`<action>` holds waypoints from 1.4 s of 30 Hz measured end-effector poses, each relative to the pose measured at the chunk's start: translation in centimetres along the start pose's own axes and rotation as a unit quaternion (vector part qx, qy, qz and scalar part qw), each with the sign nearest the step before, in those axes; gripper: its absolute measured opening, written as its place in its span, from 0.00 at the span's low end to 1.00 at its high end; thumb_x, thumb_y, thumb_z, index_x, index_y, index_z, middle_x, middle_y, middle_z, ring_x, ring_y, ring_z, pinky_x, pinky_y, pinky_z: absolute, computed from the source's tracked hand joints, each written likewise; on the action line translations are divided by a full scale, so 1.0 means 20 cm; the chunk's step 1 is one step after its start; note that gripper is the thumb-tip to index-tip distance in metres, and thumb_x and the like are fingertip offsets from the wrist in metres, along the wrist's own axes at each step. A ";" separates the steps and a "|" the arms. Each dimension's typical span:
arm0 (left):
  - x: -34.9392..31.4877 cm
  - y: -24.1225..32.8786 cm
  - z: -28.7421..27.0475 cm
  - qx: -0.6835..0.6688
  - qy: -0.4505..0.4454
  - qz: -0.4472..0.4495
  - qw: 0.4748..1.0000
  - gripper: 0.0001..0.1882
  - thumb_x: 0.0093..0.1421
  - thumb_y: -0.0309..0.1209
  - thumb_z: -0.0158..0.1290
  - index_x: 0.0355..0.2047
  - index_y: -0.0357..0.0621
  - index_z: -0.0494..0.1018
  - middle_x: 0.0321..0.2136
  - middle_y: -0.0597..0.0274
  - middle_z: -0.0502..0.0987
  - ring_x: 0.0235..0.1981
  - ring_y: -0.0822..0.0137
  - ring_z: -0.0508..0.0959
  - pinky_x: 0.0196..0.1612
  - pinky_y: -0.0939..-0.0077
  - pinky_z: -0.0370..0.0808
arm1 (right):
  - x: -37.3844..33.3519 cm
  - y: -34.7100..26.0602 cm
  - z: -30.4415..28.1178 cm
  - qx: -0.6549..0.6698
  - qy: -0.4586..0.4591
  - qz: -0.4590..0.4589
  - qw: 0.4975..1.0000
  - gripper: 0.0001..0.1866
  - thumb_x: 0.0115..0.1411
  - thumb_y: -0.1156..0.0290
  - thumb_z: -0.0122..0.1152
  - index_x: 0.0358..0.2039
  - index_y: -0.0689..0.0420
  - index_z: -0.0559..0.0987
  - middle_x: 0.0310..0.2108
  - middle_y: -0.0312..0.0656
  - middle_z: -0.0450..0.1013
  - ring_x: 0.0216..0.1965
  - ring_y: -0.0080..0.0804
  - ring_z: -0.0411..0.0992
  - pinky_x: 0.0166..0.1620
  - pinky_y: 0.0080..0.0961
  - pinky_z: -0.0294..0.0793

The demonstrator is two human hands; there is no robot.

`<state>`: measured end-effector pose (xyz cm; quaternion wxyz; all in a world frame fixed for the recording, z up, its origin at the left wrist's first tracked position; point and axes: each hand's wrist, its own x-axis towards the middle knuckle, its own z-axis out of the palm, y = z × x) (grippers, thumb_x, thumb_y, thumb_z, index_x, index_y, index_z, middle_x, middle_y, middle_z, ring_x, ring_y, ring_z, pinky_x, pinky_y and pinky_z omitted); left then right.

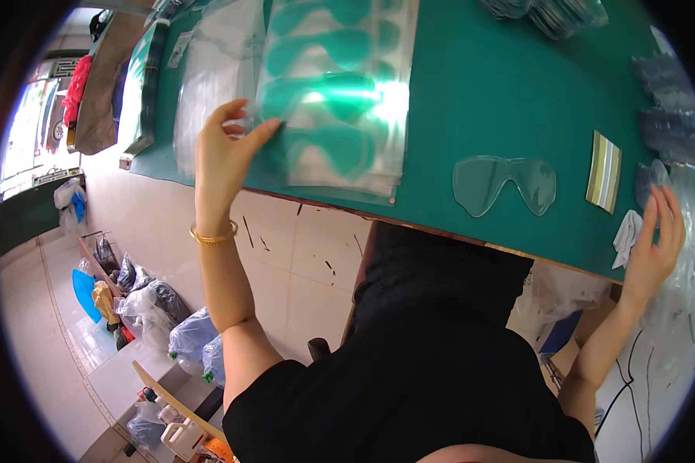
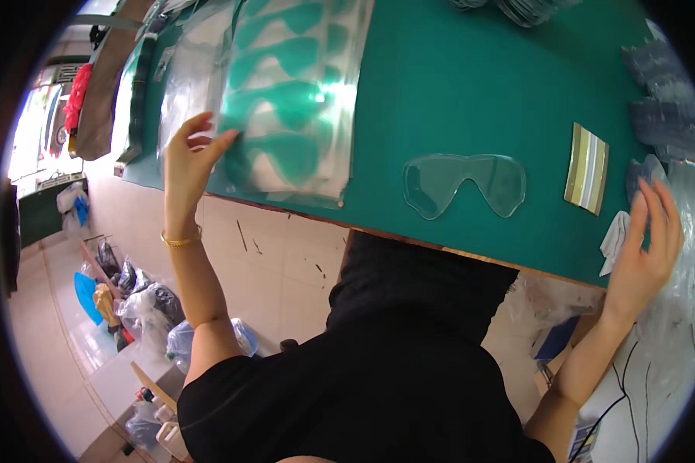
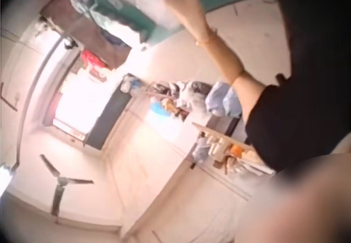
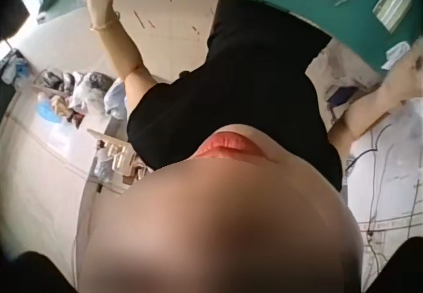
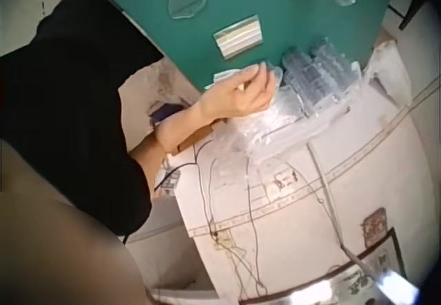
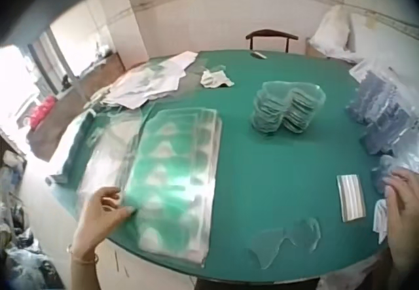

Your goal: Wiping plastic lenses with a cloth and placing them into individual plastic bags.

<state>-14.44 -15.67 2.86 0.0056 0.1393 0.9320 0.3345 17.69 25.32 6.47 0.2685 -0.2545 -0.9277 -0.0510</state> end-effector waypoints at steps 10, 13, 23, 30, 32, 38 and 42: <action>0.08 -0.06 -0.11 -0.305 -0.146 -0.105 0.935 0.09 0.58 0.28 0.63 0.32 0.34 0.78 0.23 0.69 0.77 0.21 0.83 0.70 0.25 0.90 0.64 | 0.40 -1.20 0.38 0.518 -0.143 -0.248 0.806 0.08 0.58 0.75 0.63 0.39 0.60 0.80 0.39 0.42 0.77 0.36 0.37 0.77 0.39 0.26 0.76; 0.09 -0.06 -0.08 -0.421 -0.170 -0.083 0.887 0.07 0.60 0.26 0.61 0.34 0.33 0.78 0.27 0.67 0.78 0.26 0.82 0.72 0.29 0.90 0.66 | 0.42 -1.46 0.49 0.558 -0.119 -0.271 0.775 0.10 0.57 0.70 0.66 0.38 0.60 0.81 0.36 0.43 0.76 0.32 0.40 0.75 0.36 0.31 0.75; 0.09 -0.06 0.03 -0.474 -0.122 0.026 0.872 0.06 0.60 0.25 0.61 0.35 0.33 0.79 0.27 0.67 0.78 0.28 0.79 0.72 0.30 0.87 0.66 | 0.49 -1.61 0.46 0.406 -0.082 -0.365 0.834 0.09 0.53 0.70 0.66 0.24 0.61 0.77 0.27 0.43 0.71 0.32 0.42 0.73 0.35 0.33 0.75; 0.05 0.01 0.01 -0.411 -0.101 0.020 0.906 0.07 0.61 0.27 0.60 0.36 0.33 0.80 0.26 0.67 0.78 0.27 0.79 0.72 0.30 0.87 0.66 | 0.52 -1.54 0.39 0.342 -0.135 -0.354 0.860 0.13 0.53 0.67 0.68 0.26 0.63 0.77 0.27 0.45 0.71 0.32 0.42 0.74 0.35 0.34 0.75; 0.04 0.03 0.00 -0.424 -0.096 -0.007 0.901 0.07 0.61 0.27 0.60 0.36 0.33 0.80 0.26 0.67 0.78 0.27 0.79 0.72 0.30 0.87 0.66 | 0.51 -1.51 0.42 0.401 -0.128 -0.330 0.845 0.17 0.51 0.62 0.71 0.32 0.64 0.79 0.29 0.45 0.72 0.33 0.42 0.74 0.36 0.34 0.75; 0.01 0.12 0.02 -0.241 0.035 0.067 0.968 0.06 0.59 0.25 0.62 0.35 0.35 0.81 0.26 0.69 0.79 0.25 0.81 0.72 0.30 0.87 0.69 | 0.47 -1.50 0.51 0.448 -0.116 -0.304 0.833 0.18 0.51 0.63 0.72 0.36 0.63 0.81 0.31 0.44 0.73 0.33 0.40 0.74 0.36 0.33 0.75; 0.01 0.09 0.00 -0.224 0.051 0.050 0.972 0.07 0.61 0.27 0.61 0.36 0.35 0.81 0.31 0.66 0.81 0.29 0.80 0.73 0.32 0.86 0.69 | 0.47 -1.51 0.51 0.470 -0.117 -0.286 0.827 0.18 0.51 0.64 0.72 0.38 0.62 0.81 0.34 0.44 0.74 0.30 0.40 0.74 0.36 0.32 0.75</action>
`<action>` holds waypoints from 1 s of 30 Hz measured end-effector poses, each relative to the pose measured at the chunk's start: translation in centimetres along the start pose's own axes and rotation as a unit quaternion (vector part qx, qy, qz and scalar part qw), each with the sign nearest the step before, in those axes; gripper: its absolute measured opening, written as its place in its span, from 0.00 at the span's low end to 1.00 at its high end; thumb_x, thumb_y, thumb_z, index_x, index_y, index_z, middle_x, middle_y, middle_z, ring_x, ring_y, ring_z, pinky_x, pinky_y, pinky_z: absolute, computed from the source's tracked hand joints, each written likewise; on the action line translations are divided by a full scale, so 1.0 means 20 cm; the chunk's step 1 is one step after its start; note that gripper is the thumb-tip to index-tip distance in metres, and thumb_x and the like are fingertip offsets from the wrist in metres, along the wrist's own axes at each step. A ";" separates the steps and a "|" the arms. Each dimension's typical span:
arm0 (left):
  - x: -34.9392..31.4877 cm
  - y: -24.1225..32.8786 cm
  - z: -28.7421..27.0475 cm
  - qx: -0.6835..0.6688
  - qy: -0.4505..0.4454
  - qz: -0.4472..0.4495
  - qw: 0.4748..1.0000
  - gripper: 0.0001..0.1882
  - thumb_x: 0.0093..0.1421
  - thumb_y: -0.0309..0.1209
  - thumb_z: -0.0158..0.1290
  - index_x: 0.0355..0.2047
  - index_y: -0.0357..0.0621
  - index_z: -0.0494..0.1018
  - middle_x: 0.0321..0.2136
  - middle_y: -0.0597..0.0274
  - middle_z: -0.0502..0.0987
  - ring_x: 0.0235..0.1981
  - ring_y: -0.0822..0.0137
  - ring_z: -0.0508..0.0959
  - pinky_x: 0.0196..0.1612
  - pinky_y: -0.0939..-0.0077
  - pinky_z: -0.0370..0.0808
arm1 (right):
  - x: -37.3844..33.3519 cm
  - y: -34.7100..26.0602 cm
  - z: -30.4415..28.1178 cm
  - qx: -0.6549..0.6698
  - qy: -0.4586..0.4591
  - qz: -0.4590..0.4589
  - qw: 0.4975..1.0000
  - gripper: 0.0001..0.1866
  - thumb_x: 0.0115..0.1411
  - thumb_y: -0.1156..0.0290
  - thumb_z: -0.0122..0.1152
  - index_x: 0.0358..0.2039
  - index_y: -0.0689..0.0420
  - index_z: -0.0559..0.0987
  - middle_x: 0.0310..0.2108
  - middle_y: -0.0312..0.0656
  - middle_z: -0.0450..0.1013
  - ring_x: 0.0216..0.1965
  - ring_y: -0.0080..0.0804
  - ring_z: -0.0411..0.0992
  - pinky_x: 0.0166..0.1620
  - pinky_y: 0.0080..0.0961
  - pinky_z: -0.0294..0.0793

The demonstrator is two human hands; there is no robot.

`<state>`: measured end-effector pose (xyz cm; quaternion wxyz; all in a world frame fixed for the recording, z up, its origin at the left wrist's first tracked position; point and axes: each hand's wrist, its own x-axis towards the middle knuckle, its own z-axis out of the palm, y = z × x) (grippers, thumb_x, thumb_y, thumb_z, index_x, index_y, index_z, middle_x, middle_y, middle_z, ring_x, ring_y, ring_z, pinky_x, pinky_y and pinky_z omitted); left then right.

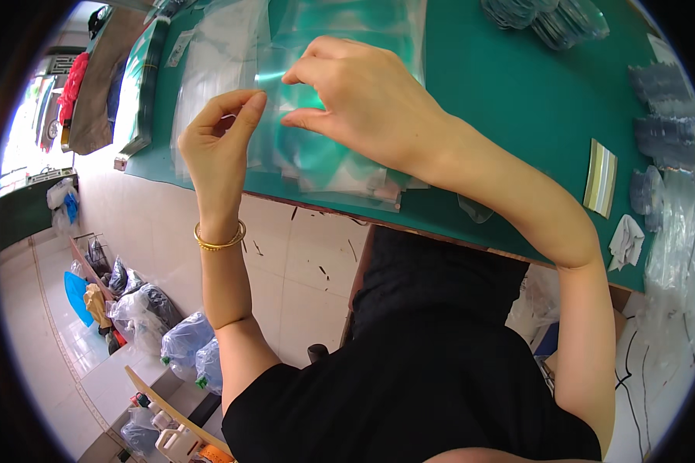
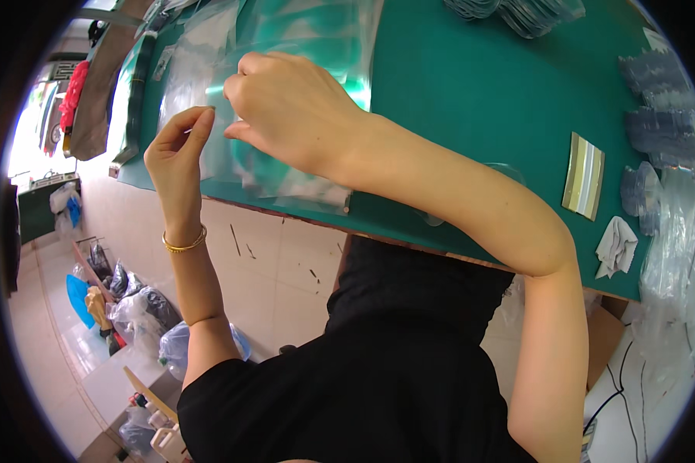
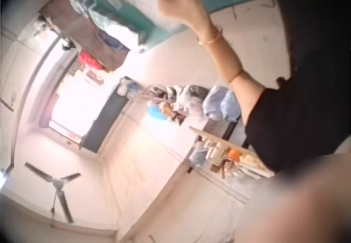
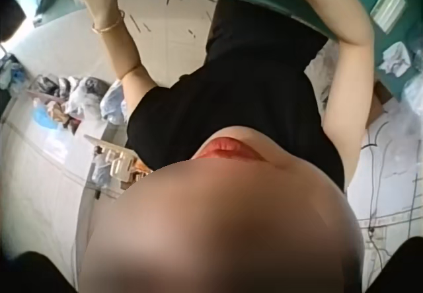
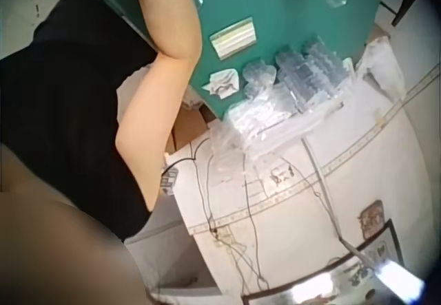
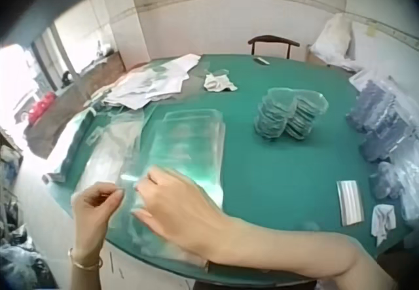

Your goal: Wiping plastic lenses with a cloth and placing them into individual plastic bags.

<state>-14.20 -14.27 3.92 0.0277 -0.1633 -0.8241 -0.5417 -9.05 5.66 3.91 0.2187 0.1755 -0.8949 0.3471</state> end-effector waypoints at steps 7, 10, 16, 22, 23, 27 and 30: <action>-0.01 0.01 0.00 -0.312 -0.091 -0.133 0.936 0.11 0.67 0.29 0.52 0.42 0.32 0.76 0.36 0.57 0.81 0.36 0.71 0.80 0.43 0.78 0.78 | -0.03 -0.03 0.04 -0.008 0.052 -0.041 0.998 0.16 0.49 0.69 0.71 0.38 0.60 0.81 0.34 0.39 0.73 0.35 0.36 0.73 0.37 0.32 0.75; -0.01 -0.01 0.00 -0.348 -0.091 -0.158 0.919 0.10 0.67 0.28 0.52 0.42 0.33 0.76 0.36 0.55 0.81 0.39 0.66 0.82 0.47 0.74 0.79 | -0.07 -0.04 0.07 -0.123 0.101 -0.144 0.977 0.14 0.46 0.69 0.71 0.34 0.57 0.81 0.34 0.35 0.73 0.34 0.33 0.72 0.36 0.29 0.75; -0.02 0.01 0.01 -0.372 -0.095 -0.161 0.909 0.11 0.67 0.27 0.52 0.43 0.30 0.75 0.36 0.53 0.81 0.39 0.65 0.82 0.46 0.75 0.79 | -0.04 0.00 -0.02 -0.016 0.101 -0.075 0.992 0.11 0.51 0.67 0.70 0.34 0.56 0.81 0.33 0.36 0.74 0.34 0.36 0.72 0.35 0.30 0.74; -0.04 0.05 0.02 -0.348 -0.093 -0.148 0.921 0.16 0.63 0.21 0.55 0.50 0.28 0.71 0.39 0.50 0.81 0.41 0.65 0.82 0.45 0.75 0.79 | -0.03 0.00 0.00 -0.067 0.081 -0.098 0.990 0.10 0.51 0.68 0.70 0.33 0.57 0.81 0.33 0.36 0.74 0.35 0.36 0.75 0.35 0.29 0.76; -0.05 0.06 0.03 -0.352 -0.097 -0.142 0.920 0.15 0.62 0.20 0.56 0.49 0.28 0.71 0.39 0.50 0.81 0.40 0.65 0.82 0.45 0.76 0.80 | -0.03 0.00 0.00 -0.059 0.068 -0.097 0.991 0.09 0.52 0.69 0.70 0.33 0.57 0.81 0.33 0.36 0.74 0.34 0.36 0.75 0.35 0.30 0.76; -0.04 0.03 0.03 -0.339 -0.115 -0.110 0.927 0.12 0.62 0.20 0.56 0.45 0.29 0.72 0.38 0.50 0.82 0.39 0.65 0.83 0.45 0.77 0.80 | 0.00 0.01 -0.05 0.043 0.058 -0.047 0.996 0.05 0.56 0.71 0.66 0.28 0.59 0.82 0.26 0.39 0.75 0.28 0.32 0.75 0.32 0.29 0.74; -0.06 0.03 0.03 -0.305 -0.104 -0.152 0.935 0.10 0.62 0.20 0.57 0.43 0.30 0.72 0.38 0.49 0.82 0.38 0.67 0.82 0.45 0.78 0.80 | 0.02 0.06 -0.11 0.147 0.067 0.120 0.980 0.06 0.58 0.72 0.65 0.29 0.61 0.82 0.23 0.37 0.75 0.25 0.22 0.73 0.30 0.23 0.71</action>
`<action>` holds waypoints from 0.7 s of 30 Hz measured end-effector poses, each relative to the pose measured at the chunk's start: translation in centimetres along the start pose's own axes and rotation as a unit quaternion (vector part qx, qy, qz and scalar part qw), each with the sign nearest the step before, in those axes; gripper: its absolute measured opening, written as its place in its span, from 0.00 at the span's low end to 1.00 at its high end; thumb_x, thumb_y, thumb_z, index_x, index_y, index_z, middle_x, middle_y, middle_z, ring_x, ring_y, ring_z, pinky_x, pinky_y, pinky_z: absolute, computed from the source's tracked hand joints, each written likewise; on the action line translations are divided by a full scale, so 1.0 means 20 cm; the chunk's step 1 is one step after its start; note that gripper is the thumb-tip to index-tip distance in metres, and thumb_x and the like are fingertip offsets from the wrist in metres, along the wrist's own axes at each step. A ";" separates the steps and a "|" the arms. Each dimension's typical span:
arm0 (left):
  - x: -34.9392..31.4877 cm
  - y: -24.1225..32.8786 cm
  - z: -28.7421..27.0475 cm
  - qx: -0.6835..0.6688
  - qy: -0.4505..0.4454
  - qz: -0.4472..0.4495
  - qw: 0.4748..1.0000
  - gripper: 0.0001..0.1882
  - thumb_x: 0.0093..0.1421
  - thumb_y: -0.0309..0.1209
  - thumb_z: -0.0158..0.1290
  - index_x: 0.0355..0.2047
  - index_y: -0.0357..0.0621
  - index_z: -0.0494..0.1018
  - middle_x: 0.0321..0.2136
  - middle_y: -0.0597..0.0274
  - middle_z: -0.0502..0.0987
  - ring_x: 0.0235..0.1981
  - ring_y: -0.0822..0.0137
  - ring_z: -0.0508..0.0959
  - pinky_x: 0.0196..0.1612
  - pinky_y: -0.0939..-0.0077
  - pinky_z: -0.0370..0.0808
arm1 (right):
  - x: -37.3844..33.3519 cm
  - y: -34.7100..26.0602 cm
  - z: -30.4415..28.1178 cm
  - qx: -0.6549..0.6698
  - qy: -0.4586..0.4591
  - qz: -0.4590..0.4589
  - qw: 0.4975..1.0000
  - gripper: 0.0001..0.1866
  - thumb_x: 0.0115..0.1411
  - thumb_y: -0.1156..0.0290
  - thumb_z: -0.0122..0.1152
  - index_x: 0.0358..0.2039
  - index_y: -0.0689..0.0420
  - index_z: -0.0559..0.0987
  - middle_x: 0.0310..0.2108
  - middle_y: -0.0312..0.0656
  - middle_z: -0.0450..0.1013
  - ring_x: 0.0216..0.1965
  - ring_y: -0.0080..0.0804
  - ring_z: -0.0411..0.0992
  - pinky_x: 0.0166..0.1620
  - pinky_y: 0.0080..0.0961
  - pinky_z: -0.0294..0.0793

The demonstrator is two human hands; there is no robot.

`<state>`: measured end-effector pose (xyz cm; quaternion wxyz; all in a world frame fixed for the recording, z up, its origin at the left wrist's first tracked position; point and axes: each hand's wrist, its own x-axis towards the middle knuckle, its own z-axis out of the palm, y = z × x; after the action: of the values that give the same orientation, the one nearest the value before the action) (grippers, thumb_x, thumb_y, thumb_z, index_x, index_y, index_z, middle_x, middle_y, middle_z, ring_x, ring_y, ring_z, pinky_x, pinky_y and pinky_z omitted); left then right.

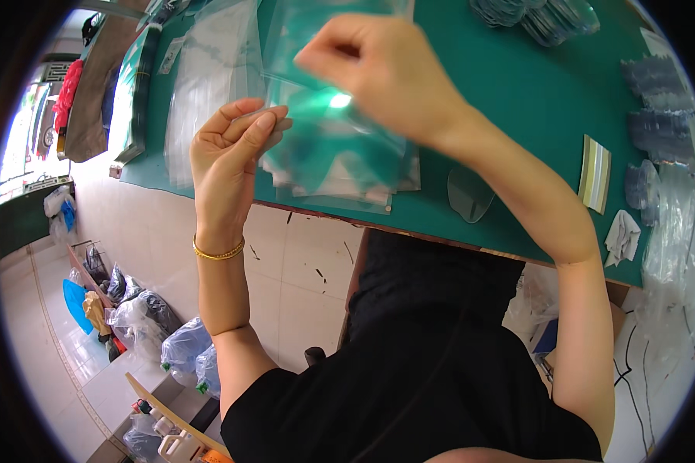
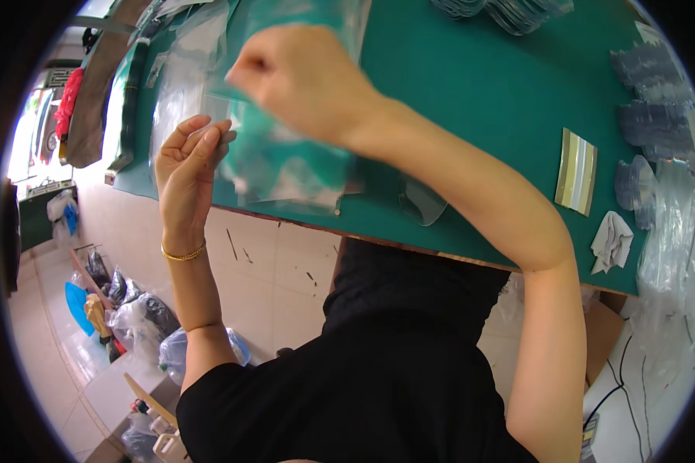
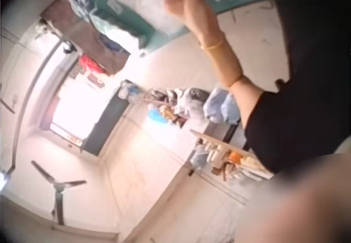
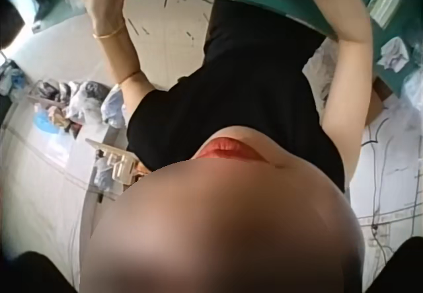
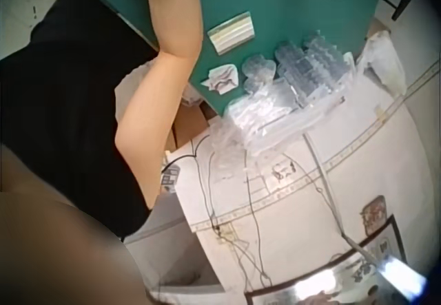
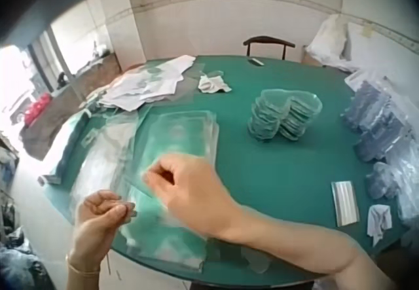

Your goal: Wiping plastic lenses with a cloth and placing them into individual plastic bags.

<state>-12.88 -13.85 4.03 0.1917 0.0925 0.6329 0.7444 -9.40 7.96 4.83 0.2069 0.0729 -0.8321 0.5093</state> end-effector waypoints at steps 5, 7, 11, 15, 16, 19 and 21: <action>0.01 -0.10 -0.13 0.031 0.066 -0.033 0.997 0.14 0.61 0.21 0.57 0.46 0.30 0.71 0.39 0.47 0.82 0.40 0.69 0.81 0.47 0.82 0.76 | 0.04 0.25 -0.32 0.314 0.144 0.207 0.916 0.10 0.66 0.67 0.59 0.28 0.58 0.80 0.25 0.30 0.71 0.26 0.15 0.66 0.34 0.13 0.64; -0.02 -0.13 -0.15 0.049 0.100 -0.029 0.993 0.18 0.61 0.21 0.58 0.50 0.29 0.68 0.40 0.47 0.81 0.42 0.70 0.80 0.49 0.82 0.75 | 0.01 0.27 -0.44 0.358 0.237 0.219 0.876 0.09 0.66 0.67 0.59 0.29 0.55 0.78 0.27 0.30 0.71 0.26 0.15 0.65 0.33 0.14 0.65; -0.08 -0.10 -0.08 0.395 0.210 0.213 0.868 0.24 0.57 0.20 0.61 0.54 0.32 0.68 0.43 0.52 0.79 0.46 0.65 0.77 0.56 0.72 0.72 | -0.03 0.13 -0.63 0.143 0.322 0.035 0.935 0.08 0.65 0.69 0.60 0.32 0.59 0.78 0.25 0.30 0.70 0.25 0.13 0.63 0.31 0.13 0.62; -0.23 -0.03 0.18 0.014 0.002 0.114 0.993 0.22 0.60 0.29 0.60 0.53 0.35 0.70 0.46 0.54 0.75 0.44 0.67 0.76 0.49 0.73 0.74 | -0.30 0.02 -0.62 -0.245 0.223 -0.277 0.902 0.06 0.52 0.75 0.69 0.32 0.58 0.82 0.26 0.34 0.75 0.26 0.25 0.71 0.31 0.25 0.69; -0.26 -0.07 0.27 -0.136 -0.085 0.048 0.986 0.19 0.62 0.30 0.57 0.52 0.35 0.70 0.44 0.56 0.75 0.42 0.67 0.76 0.46 0.75 0.74 | -0.36 -0.02 -0.59 -0.270 0.086 -0.379 0.881 0.08 0.49 0.78 0.71 0.32 0.58 0.82 0.28 0.33 0.75 0.26 0.28 0.71 0.31 0.27 0.69; -0.35 -0.10 0.58 -0.343 -0.120 -0.130 0.923 0.11 0.66 0.32 0.51 0.45 0.39 0.71 0.37 0.61 0.75 0.36 0.70 0.75 0.41 0.78 0.74 | -0.52 -0.07 -0.43 -0.258 0.082 -0.455 0.848 0.12 0.45 0.76 0.74 0.31 0.54 0.80 0.29 0.30 0.72 0.31 0.25 0.67 0.30 0.22 0.63; -0.36 -0.14 0.70 -0.375 -0.121 -0.217 0.893 0.05 0.67 0.29 0.50 0.39 0.41 0.70 0.34 0.63 0.74 0.34 0.73 0.74 0.39 0.79 0.73 | -0.66 -0.10 -0.46 -0.283 0.079 -0.386 0.874 0.13 0.45 0.76 0.74 0.32 0.52 0.81 0.29 0.29 0.72 0.30 0.24 0.66 0.30 0.22 0.62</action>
<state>-0.57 -3.71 4.67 0.4441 -0.0365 0.2827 0.8495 5.71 13.87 4.55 0.4640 0.2865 -0.8272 0.1353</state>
